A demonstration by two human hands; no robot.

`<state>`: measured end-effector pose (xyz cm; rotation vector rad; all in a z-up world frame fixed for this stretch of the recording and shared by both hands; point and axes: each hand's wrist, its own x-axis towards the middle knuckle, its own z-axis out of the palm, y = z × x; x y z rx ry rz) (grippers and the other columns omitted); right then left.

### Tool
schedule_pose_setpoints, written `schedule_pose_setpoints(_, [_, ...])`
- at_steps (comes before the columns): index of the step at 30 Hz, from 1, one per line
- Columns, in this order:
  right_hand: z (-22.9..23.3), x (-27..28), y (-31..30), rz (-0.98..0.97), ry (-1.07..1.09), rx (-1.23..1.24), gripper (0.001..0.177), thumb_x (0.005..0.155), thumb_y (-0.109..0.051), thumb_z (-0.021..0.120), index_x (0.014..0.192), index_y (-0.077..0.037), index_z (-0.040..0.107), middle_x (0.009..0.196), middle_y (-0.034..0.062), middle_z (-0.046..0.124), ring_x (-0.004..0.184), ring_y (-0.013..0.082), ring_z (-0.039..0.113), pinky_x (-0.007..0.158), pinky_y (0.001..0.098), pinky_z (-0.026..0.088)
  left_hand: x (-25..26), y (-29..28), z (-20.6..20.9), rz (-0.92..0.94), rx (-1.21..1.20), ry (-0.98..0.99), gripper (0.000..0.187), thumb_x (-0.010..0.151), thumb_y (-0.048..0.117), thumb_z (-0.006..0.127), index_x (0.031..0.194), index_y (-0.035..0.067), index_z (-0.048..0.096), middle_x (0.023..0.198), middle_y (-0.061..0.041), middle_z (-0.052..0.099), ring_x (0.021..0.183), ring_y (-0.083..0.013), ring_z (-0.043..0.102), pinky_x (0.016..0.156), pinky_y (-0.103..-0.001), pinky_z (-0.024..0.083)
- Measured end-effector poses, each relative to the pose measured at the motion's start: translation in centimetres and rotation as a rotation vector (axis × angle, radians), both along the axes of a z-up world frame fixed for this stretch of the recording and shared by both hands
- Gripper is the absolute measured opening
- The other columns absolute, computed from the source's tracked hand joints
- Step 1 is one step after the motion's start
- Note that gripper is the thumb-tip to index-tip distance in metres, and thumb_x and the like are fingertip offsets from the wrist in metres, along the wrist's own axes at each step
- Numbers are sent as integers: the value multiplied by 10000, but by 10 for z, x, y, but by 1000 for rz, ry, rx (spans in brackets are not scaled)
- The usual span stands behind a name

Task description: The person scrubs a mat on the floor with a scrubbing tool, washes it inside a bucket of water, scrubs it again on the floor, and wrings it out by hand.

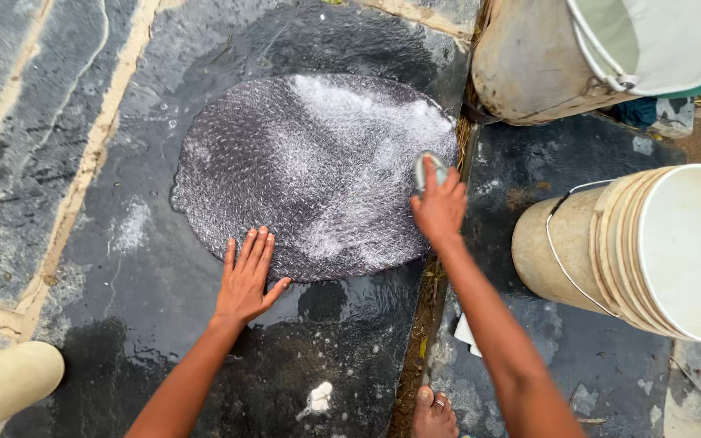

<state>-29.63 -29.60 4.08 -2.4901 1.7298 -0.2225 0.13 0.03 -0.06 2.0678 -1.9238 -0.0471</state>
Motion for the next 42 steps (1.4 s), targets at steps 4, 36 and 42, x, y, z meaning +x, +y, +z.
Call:
schedule_pose_setpoints(4, [-6, 56, 49, 21, -76, -116, 991, 722, -196, 856, 1590, -225, 379, 1481, 273, 365, 1147, 394, 510, 950, 503, 479, 2, -1, -4, 2, -43, 24, 799, 963, 500, 486, 1583, 33, 295, 1664, -127, 269, 1554, -266, 186, 1259, -519, 72])
schedule_pose_setpoints(36, [12, 107, 195, 547, -94, 81, 896, 688, -244, 815, 1511, -270, 461, 1332, 304, 488, 1016, 404, 543, 813, 493, 472, 0, 4, -5, 220, -127, 61, 674, 957, 327, 569, 1546, 25, 441, 1628, -148, 405, 1535, -311, 324, 1279, -509, 190])
schedule_pose_setpoints(42, [-13, 39, 74, 414, -103, -164, 982, 672, -260, 838, 1539, -239, 377, 1413, 297, 448, 1242, 475, 528, 991, 574, 480, 0, 4, -7, 226, -107, 58, 670, 972, 344, 575, 1555, 40, 445, 1639, -131, 400, 1540, -300, 321, 1283, -505, 186])
